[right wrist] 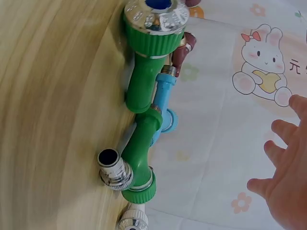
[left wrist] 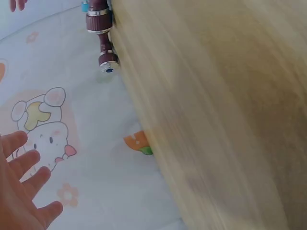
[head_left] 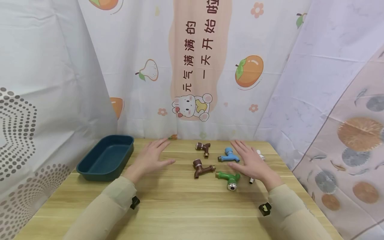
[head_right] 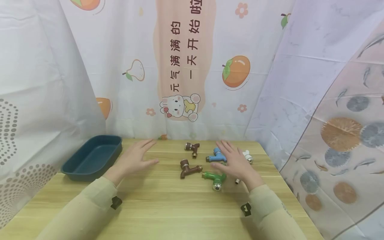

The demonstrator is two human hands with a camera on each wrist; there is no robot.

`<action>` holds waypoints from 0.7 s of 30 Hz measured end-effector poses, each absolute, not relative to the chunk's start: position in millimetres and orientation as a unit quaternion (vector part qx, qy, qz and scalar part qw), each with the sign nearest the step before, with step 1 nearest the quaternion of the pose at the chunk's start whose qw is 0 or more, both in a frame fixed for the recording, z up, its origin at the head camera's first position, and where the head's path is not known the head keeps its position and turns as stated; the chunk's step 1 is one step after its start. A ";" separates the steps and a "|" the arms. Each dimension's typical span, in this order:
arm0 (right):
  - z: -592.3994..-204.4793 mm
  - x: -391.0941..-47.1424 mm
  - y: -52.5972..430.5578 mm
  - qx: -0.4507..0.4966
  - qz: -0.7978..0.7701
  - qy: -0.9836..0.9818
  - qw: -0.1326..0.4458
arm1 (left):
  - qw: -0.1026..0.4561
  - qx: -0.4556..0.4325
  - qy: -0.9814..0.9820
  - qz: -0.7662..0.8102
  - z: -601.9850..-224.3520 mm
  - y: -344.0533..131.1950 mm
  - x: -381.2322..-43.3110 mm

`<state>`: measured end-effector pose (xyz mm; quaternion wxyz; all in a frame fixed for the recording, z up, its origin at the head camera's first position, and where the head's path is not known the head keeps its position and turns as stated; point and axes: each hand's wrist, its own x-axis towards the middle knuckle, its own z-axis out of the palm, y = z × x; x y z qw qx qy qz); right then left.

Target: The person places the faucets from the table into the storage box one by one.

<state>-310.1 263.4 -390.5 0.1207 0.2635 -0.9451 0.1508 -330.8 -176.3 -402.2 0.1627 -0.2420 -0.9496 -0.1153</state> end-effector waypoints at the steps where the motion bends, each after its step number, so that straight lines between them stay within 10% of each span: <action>1: -389.9 -310.3 263.5 0.265 0.157 -0.943 0.124 | 0.170 -0.243 -0.947 -0.120 -401.0 -176.7 -330.2; 21: -388.7 -306.2 255.5 0.254 0.329 -0.893 0.173 | 0.281 -0.234 -0.908 -0.204 -385.5 -183.9 -319.6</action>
